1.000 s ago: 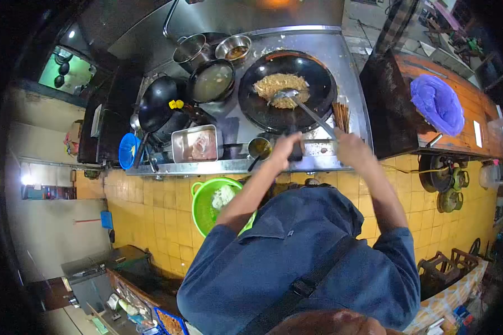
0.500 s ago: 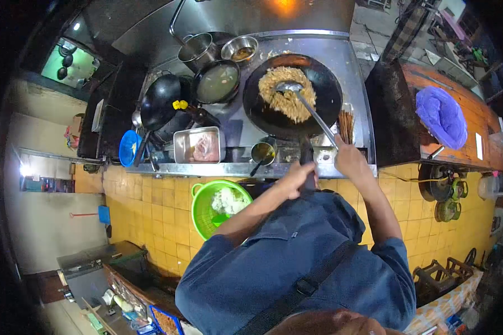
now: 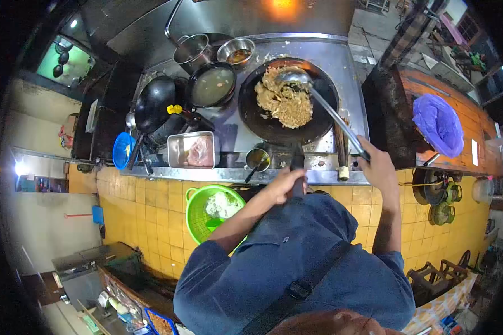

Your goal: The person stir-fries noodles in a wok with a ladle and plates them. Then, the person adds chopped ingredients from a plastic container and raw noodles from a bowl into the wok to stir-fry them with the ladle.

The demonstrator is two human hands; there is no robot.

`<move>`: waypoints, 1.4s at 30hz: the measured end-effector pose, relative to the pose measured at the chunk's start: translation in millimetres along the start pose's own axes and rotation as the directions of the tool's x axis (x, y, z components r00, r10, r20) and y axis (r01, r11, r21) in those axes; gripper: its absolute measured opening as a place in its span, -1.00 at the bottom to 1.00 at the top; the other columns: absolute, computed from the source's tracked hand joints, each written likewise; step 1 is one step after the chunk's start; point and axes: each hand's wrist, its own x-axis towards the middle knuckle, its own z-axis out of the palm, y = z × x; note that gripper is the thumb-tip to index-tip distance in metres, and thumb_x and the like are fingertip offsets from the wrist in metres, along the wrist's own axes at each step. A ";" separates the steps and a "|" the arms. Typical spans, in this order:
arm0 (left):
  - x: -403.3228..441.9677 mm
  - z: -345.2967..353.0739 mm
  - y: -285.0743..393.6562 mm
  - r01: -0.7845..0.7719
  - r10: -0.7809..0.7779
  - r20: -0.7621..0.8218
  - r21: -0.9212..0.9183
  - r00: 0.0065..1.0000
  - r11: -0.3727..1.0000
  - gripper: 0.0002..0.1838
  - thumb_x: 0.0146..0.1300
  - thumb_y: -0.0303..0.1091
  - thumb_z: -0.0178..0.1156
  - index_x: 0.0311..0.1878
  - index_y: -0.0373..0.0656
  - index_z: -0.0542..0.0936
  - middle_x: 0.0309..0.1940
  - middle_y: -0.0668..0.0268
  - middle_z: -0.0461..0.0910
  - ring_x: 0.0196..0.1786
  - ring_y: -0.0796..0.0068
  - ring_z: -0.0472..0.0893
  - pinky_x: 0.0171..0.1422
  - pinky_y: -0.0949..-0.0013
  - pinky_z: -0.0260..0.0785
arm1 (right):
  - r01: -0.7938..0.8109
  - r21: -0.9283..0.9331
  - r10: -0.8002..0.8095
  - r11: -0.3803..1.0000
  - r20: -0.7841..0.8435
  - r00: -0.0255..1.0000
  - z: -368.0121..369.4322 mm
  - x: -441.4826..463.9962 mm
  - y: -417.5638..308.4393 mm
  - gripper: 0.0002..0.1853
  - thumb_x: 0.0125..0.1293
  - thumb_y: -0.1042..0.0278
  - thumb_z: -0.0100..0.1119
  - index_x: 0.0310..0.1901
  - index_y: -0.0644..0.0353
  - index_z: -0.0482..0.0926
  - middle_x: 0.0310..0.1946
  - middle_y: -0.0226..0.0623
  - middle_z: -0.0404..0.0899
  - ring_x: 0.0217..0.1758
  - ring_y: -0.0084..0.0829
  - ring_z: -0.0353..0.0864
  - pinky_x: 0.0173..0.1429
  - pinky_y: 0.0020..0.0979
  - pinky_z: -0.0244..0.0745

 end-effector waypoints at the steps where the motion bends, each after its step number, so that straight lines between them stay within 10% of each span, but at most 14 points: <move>1: 23.9 -14.6 1.1 -0.069 0.068 -0.028 -0.026 0.997 0.997 -0.88 0.26 -0.35 0.02 -0.32 -0.20 0.40 -0.59 0.30 0.42 -0.59 0.48 0.47 -0.53 0.37 0.39 | 0.005 0.006 -0.005 1.000 0.005 1.000 4.6 2.1 -4.6 -0.43 0.08 0.44 0.14 0.20 -0.02 0.34 -0.31 0.06 0.55 -0.27 0.03 0.55 -0.23 -0.11 0.44; 11: 131.9 -76.2 -15.9 -0.312 0.392 -0.198 0.341 0.898 0.887 -0.74 0.23 -0.23 0.14 -0.19 -0.21 0.37 -0.49 0.21 0.53 -0.56 0.48 0.52 -0.51 0.42 0.41 | -0.054 -0.302 0.058 0.952 0.006 0.998 145.5 70.8 32.3 -0.47 0.19 0.40 -0.09 0.26 0.05 0.26 -0.38 0.14 0.55 -0.33 0.05 0.59 -0.22 -0.01 0.50; 12: 115.6 -68.5 -9.6 -0.251 0.528 -0.246 0.671 0.813 0.697 -0.62 0.26 -0.08 0.08 -0.12 -0.23 0.38 -0.35 0.17 0.56 -0.40 0.42 0.57 -0.35 0.35 0.44 | -0.050 -0.270 0.059 0.962 0.028 0.998 136.2 70.0 29.0 -0.48 0.19 0.41 -0.10 0.24 0.07 0.27 -0.38 0.14 0.55 -0.32 0.06 0.59 -0.23 -0.02 0.50; 15: 109.8 -85.7 -35.6 -0.242 0.689 -0.161 0.860 0.707 0.450 -0.53 0.28 0.01 0.01 -0.06 -0.27 0.34 -0.32 0.15 0.54 -0.38 0.40 0.60 -0.35 0.35 0.46 | 0.011 -0.136 -0.026 0.991 -0.106 0.994 121.5 54.1 30.1 -0.49 0.16 0.45 -0.06 0.21 0.19 0.29 -0.39 0.16 0.55 -0.35 0.06 0.59 -0.25 -0.04 0.50; 18: 68.9 -86.1 -57.0 -0.189 0.344 -0.238 0.500 0.908 0.845 -0.52 0.30 0.05 -0.04 -0.04 -0.23 0.38 -0.31 0.18 0.56 -0.33 0.46 0.59 -0.30 0.39 0.44 | -0.138 -0.115 0.116 0.984 -0.178 0.977 152.6 43.6 35.5 -0.50 0.13 0.47 0.01 0.15 0.34 0.30 -0.42 0.21 0.53 -0.38 0.10 0.56 -0.28 -0.02 0.47; 19: 62.8 -95.9 -69.5 -0.279 0.429 -0.133 0.584 0.893 0.762 -0.52 0.31 0.06 -0.05 -0.05 -0.24 0.39 -0.30 0.19 0.56 -0.37 0.47 0.59 -0.33 0.41 0.44 | -0.236 -0.079 0.217 0.968 -0.201 0.955 165.8 41.7 35.5 -0.51 0.12 0.46 0.03 0.13 0.38 0.30 -0.43 0.23 0.52 -0.39 0.11 0.55 -0.29 -0.02 0.46; 20: 63.2 -110.4 -83.4 -0.370 0.503 -0.018 0.655 0.864 0.659 -0.51 0.31 0.06 -0.06 -0.05 -0.24 0.40 -0.30 0.19 0.57 -0.40 0.48 0.59 -0.36 0.42 0.43 | 0.047 -0.071 -0.074 0.996 -0.450 0.890 187.0 40.1 40.5 -0.58 0.17 0.46 -0.01 0.09 0.36 0.33 -0.47 0.21 0.52 -0.41 0.08 0.56 -0.32 -0.01 0.44; 21: 65.9 -121.6 -100.5 -0.259 0.360 -0.071 0.567 0.930 0.782 -0.63 0.34 -0.03 -0.05 -0.13 -0.20 0.44 -0.43 0.34 0.53 -0.52 0.60 0.46 -0.50 0.48 0.35 | 0.062 -0.076 -0.088 0.995 -0.412 0.907 202.8 40.3 40.4 -0.68 0.22 0.44 -0.03 0.00 0.34 0.39 -0.56 0.07 0.52 -0.54 -0.13 0.59 -0.48 -0.11 0.44; 22: 55.3 -121.0 -104.4 -0.185 0.269 -0.097 0.507 0.958 0.842 -0.68 0.32 -0.12 0.00 -0.10 -0.20 0.46 -0.40 0.33 0.55 -0.49 0.58 0.48 -0.47 0.47 0.36 | -0.013 0.333 0.076 0.943 -0.178 0.981 199.8 40.6 32.3 -0.74 0.22 0.42 0.00 -0.07 0.33 0.42 -0.59 -0.05 0.49 -0.61 -0.26 0.54 -0.57 -0.21 0.39; 24: 41.2 -120.1 -109.7 -0.052 0.163 -0.143 0.572 0.976 0.819 -0.72 0.26 -0.21 0.06 -0.09 -0.21 0.47 -0.38 0.31 0.57 -0.47 0.57 0.53 -0.45 0.47 0.38 | -0.338 0.772 0.222 0.538 0.257 0.940 180.0 41.0 19.0 -0.82 0.23 0.38 0.05 -0.19 0.28 0.45 -0.64 -0.27 0.42 -0.71 -0.47 0.44 -0.70 -0.39 0.28; 29: 25.9 -127.9 -121.9 -0.081 0.182 -0.123 0.570 0.975 0.818 -0.74 0.21 -0.29 0.09 -0.09 -0.21 0.48 -0.37 0.33 0.59 -0.47 0.59 0.53 -0.43 0.48 0.39 | -0.525 0.849 0.199 0.061 0.505 0.840 168.9 20.1 23.8 -0.77 0.27 0.29 0.04 -0.10 0.20 0.39 -0.65 -0.38 0.37 -0.77 -0.55 0.31 -0.74 -0.46 0.22; 31: 20.3 -119.7 -118.5 -0.093 0.193 -0.167 0.474 0.967 0.876 -0.74 0.21 -0.28 0.09 -0.11 -0.22 0.48 -0.37 0.34 0.58 -0.46 0.60 0.52 -0.44 0.49 0.38 | -0.463 0.885 0.196 0.054 0.446 0.873 161.8 10.5 11.0 -0.75 0.31 0.23 -0.02 -0.09 0.19 0.35 -0.66 -0.36 0.38 -0.78 -0.54 0.29 -0.74 -0.45 0.21; 35: 38.1 -120.3 -125.5 -0.046 0.124 -0.064 0.686 0.990 0.726 -0.84 0.22 -0.36 0.09 -0.17 -0.22 0.47 -0.43 0.36 0.53 -0.41 0.56 0.53 -0.37 0.46 0.38 | -0.547 0.667 0.271 0.506 0.480 0.835 134.0 12.2 11.5 -0.76 0.38 0.17 -0.12 -0.16 0.17 0.40 -0.68 -0.43 0.31 -0.77 -0.63 0.25 -0.75 -0.54 0.18; 42: 39.9 -28.3 -120.4 -0.210 0.181 0.110 0.604 0.977 0.769 -0.68 0.30 -0.10 0.02 -0.14 -0.19 0.47 -0.43 0.33 0.55 -0.42 0.55 0.52 -0.39 0.49 0.37 | -0.493 0.827 0.306 0.271 0.411 0.858 102.1 -96.6 22.0 -0.50 0.38 0.04 -0.13 0.23 0.15 0.20 -0.63 -0.50 0.24 -0.74 -0.65 0.24 -0.69 -0.53 0.24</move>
